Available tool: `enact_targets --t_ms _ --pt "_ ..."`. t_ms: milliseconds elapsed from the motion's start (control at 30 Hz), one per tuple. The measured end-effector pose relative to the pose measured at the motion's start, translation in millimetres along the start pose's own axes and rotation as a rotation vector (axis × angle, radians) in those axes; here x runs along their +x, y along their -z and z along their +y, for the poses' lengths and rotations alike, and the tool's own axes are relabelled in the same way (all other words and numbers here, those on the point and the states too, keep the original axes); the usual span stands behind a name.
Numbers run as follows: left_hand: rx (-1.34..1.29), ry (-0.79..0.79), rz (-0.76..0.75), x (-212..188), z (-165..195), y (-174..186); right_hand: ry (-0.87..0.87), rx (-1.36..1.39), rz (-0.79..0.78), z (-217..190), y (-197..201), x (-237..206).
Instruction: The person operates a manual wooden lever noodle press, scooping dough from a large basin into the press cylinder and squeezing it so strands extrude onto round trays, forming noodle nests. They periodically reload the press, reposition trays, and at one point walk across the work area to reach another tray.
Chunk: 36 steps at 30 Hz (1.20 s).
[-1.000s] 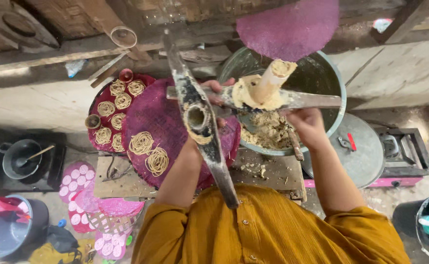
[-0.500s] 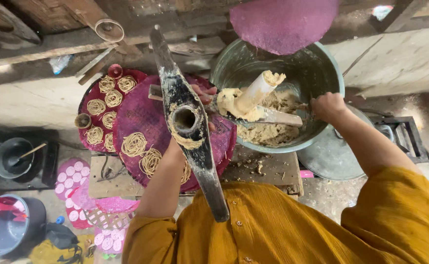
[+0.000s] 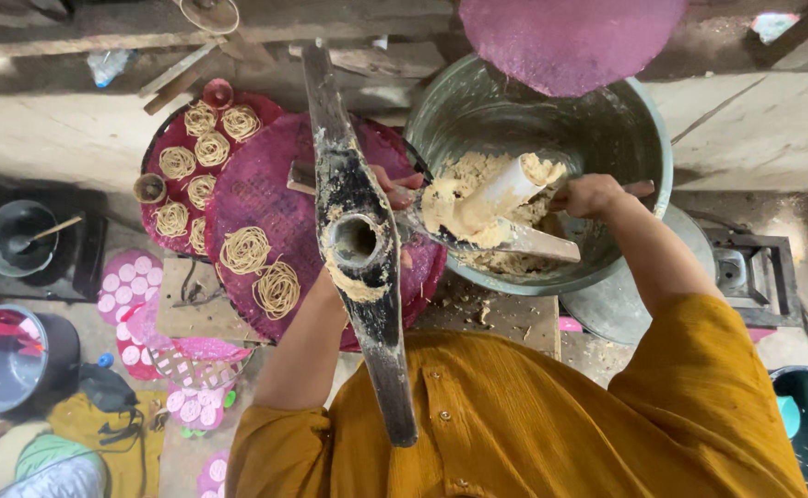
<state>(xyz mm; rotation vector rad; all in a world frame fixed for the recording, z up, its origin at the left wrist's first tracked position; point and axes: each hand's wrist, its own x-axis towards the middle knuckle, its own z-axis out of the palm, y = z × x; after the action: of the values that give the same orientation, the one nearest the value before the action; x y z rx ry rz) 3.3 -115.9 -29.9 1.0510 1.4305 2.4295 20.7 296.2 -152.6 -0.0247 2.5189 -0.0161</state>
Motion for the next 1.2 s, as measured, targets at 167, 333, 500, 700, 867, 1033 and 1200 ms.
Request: enact_targets --t_ms 167,333,500,700,867,1033,1200 --pt "0.036 0.024 0.008 5 -11 -4 0.030 0.105 -0.063 -6 -19 11" --pt "0.066 0.050 -0.003 9 -19 -7 0.096 0.073 -0.039 19 -20 4" --pt "0.112 0.103 -0.053 6 -17 -4 0.135 0.228 -0.102 54 -6 -23" --pt "0.420 0.322 -0.196 -13 18 12 0.120 0.392 -0.125 93 33 -81" --pt "0.788 0.338 -0.249 -2 10 -19 0.212 0.585 -0.017 110 76 -137" --pt "1.062 0.324 -0.410 20 -20 -52 0.475 0.518 -0.099 82 131 -164" --pt "1.020 0.244 -0.419 20 -26 -55 0.345 0.091 0.075 3 183 -206"
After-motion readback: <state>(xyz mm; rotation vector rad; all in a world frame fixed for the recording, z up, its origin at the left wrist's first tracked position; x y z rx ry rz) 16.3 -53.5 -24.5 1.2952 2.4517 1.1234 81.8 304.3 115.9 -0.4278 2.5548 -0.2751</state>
